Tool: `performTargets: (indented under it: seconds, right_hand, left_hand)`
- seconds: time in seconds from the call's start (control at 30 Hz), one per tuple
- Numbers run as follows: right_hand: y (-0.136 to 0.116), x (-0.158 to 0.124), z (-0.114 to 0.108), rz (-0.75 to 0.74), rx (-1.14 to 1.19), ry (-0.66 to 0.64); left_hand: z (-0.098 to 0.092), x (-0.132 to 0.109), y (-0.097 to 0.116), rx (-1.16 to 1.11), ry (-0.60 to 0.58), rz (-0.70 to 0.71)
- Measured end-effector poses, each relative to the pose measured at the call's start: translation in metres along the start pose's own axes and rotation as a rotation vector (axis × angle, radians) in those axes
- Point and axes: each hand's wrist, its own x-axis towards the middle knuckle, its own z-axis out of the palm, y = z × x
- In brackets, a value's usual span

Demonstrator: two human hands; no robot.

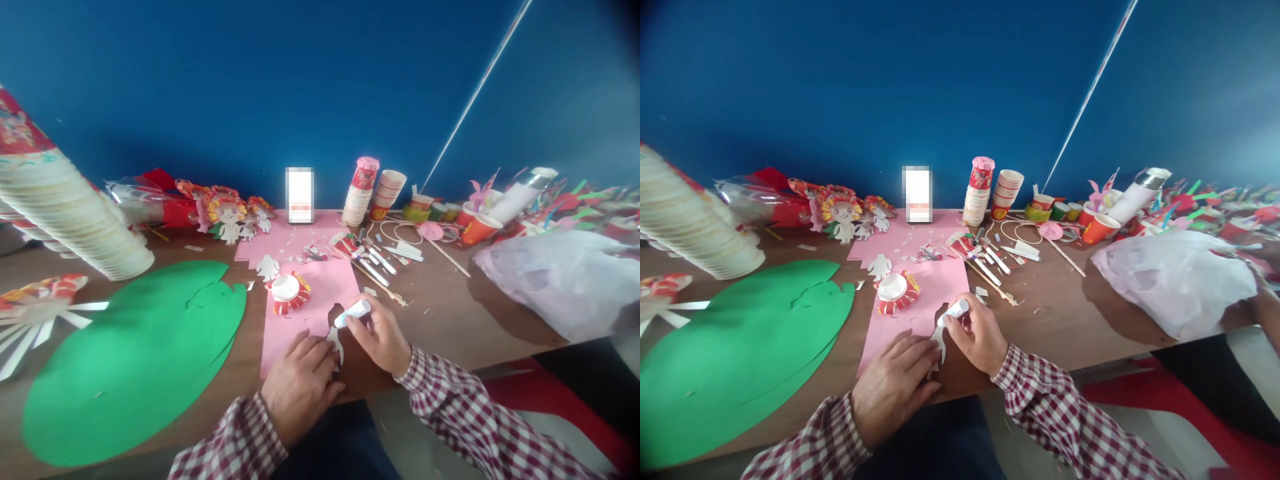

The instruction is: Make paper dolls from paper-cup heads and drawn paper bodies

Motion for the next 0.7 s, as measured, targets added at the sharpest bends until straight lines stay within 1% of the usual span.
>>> performTargets:
  seconds: [0.07, 0.17, 0.23, 0.27, 0.4, 0.5, 0.6, 0.7]
  right_hand:
    - [0.003, -0.002, 0.005, -0.021, -0.012, 0.066]
    - [0.007, -0.004, 0.008, 0.002, 0.002, 0.145]
    - [0.008, -0.004, 0.007, 0.033, 0.011, 0.145]
    - [0.007, -0.004, 0.007, 0.037, 0.010, 0.133]
    - [0.005, -0.004, 0.006, -0.013, -0.033, 0.073]
    - [0.005, -0.004, 0.008, -0.050, -0.071, 0.035]
    - [0.005, -0.002, 0.010, -0.059, -0.080, -0.010]
    - [0.006, -0.002, 0.011, -0.057, -0.078, -0.014]
  left_hand:
    - [-0.002, -0.001, -0.001, -0.011, 0.042, -0.018]
    - [-0.008, -0.004, -0.002, -0.053, 0.162, -0.087]
    - [-0.011, -0.005, -0.003, -0.084, 0.209, -0.130]
    - [-0.012, -0.004, -0.003, -0.095, 0.209, -0.130]
    - [-0.008, -0.001, -0.001, -0.106, 0.091, -0.050]
    - [-0.001, 0.002, 0.000, -0.108, 0.014, -0.063]
    - [0.002, 0.002, -0.001, -0.098, -0.013, -0.082]
    - [0.002, 0.002, -0.002, -0.092, -0.031, -0.043]
